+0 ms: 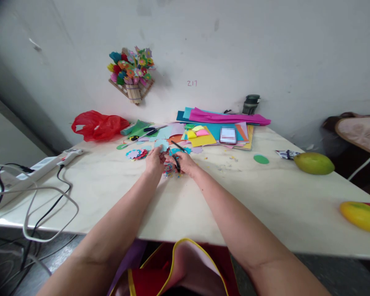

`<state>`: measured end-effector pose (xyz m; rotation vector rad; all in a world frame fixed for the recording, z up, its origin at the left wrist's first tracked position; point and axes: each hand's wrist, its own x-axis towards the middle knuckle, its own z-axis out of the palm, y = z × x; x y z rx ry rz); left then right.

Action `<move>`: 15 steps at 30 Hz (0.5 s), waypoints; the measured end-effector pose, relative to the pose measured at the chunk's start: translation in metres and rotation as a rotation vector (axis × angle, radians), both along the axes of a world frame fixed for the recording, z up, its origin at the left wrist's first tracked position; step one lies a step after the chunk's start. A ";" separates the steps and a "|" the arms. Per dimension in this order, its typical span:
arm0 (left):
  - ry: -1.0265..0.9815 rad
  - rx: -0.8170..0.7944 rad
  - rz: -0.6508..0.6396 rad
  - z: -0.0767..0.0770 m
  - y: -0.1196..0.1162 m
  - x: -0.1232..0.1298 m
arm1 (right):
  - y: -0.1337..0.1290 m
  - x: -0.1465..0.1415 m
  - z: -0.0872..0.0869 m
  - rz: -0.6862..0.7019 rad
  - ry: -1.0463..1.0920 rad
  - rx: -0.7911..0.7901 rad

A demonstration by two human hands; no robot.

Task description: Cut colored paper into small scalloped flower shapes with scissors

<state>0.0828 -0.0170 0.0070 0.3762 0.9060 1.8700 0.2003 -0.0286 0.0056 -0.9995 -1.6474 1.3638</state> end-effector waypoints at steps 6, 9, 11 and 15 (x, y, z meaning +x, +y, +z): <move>0.001 0.008 0.000 0.000 0.000 0.000 | -0.002 0.001 0.002 0.002 -0.010 0.004; 0.003 0.005 0.005 0.000 0.000 0.001 | -0.001 0.001 0.002 -0.003 -0.025 0.012; 0.004 0.006 0.002 0.001 -0.001 0.001 | -0.001 0.001 0.002 -0.007 -0.032 0.011; 0.003 -0.005 0.004 0.003 -0.003 0.002 | -0.001 0.001 0.003 -0.013 -0.030 0.007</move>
